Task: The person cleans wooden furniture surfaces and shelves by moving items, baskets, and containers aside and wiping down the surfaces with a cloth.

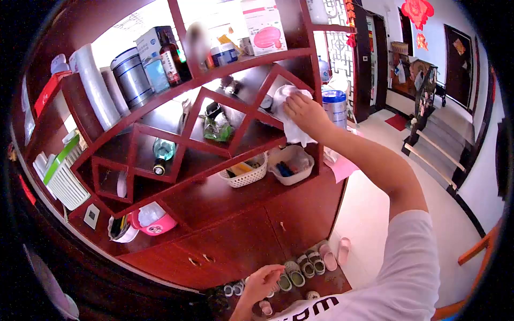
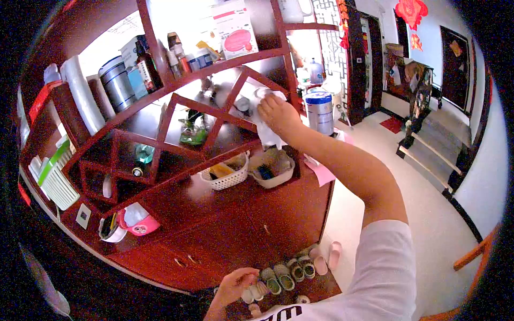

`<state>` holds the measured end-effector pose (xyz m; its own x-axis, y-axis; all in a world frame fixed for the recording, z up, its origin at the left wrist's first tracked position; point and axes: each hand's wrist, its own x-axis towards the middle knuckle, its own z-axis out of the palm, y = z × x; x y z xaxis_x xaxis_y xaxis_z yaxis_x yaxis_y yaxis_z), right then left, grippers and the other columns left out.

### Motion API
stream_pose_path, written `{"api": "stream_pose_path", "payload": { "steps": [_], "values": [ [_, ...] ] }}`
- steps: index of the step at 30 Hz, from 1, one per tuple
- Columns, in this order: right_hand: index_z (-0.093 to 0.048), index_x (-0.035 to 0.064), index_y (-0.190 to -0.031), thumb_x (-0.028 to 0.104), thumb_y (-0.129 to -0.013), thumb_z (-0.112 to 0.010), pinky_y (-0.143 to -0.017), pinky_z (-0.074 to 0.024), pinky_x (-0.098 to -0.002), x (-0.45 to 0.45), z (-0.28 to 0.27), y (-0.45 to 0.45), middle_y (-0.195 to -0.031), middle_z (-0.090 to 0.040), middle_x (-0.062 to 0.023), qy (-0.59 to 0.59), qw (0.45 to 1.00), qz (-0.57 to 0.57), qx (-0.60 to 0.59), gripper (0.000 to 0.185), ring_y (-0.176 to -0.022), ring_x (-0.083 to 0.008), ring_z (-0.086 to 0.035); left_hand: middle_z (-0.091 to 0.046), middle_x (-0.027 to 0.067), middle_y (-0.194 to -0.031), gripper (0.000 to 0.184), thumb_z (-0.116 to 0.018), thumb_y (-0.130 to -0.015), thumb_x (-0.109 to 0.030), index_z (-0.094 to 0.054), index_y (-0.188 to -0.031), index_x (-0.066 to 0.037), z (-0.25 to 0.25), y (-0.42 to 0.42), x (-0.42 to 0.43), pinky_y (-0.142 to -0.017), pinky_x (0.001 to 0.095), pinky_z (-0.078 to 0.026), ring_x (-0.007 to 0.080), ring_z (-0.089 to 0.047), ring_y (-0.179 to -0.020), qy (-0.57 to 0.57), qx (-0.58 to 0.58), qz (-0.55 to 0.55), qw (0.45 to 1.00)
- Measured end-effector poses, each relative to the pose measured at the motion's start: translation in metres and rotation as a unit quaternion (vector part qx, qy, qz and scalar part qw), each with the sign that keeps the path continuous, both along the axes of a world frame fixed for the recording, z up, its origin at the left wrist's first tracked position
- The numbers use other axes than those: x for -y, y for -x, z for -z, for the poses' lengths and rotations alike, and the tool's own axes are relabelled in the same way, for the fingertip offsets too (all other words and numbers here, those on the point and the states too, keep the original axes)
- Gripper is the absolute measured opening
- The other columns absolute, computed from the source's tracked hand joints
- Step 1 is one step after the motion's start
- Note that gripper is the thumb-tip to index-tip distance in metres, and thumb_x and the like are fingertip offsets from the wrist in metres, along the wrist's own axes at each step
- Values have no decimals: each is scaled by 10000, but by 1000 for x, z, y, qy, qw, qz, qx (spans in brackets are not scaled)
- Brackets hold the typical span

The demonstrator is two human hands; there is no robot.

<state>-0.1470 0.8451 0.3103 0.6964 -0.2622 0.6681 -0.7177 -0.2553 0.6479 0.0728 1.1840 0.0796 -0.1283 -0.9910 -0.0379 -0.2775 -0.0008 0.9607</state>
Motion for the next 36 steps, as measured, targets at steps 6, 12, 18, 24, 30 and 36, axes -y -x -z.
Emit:
{"api": "stream_pose_path", "payload": {
  "steps": [6,12,18,24,30,36],
  "values": [
    [-608,34,-1049,141,-785,-537,-922,-428,-362,66,2,-19,-1092,-607,-124,-70,996,46,5,294,-1050,-257,-560,-630,11,-889,183,-556,-907,-79,-618,-1073,-35,1,2,-1,-651,221,-452,72,-535,-729,66,-19,-11,998],
    [-630,24,-892,34,-640,-619,-898,-440,-380,4,-6,-15,-1025,-628,-155,-193,978,-79,-8,253,-997,-309,-588,-619,-11,-833,181,-566,-895,-60,-617,-1067,-34,-2,4,-11,-582,193,-425,43,-508,-659,63,-15,-8,998],
    [-647,43,-935,62,-664,-617,-788,-473,-420,-35,4,-19,-866,-656,-146,-278,917,-199,205,273,-862,-321,-628,-637,26,-915,187,-541,-910,-73,-613,-1078,-31,-5,0,-13,-665,227,-469,79,-564,-745,56,-11,1,998],
    [-631,64,-1065,50,-778,-539,-710,-493,-403,-34,23,-29,-836,-659,-179,-431,684,-351,473,302,-802,-355,-637,-650,55,-985,191,-523,-918,-71,-609,-1081,-21,-15,2,-6,-720,254,-503,102,-601,-801,41,8,22,999],
    [-653,81,-954,95,-730,-574,-717,-513,-446,-35,-4,-36,-829,-657,-182,-317,882,-105,331,238,-817,-339,-644,-645,48,-956,188,-529,-916,-73,-611,-1078,-24,-20,3,-12,-696,253,-497,97,-589,-786,40,2,21,999],
    [-565,-24,-1100,56,-711,-579,-853,-471,-404,-28,-28,-37,-1062,-608,-203,-368,914,13,172,397,-1006,-336,-580,-644,61,-977,192,-529,-914,-74,-605,-1082,-19,-16,-3,-15,-731,261,-506,114,-600,-829,54,6,16,998]
  ]
}}
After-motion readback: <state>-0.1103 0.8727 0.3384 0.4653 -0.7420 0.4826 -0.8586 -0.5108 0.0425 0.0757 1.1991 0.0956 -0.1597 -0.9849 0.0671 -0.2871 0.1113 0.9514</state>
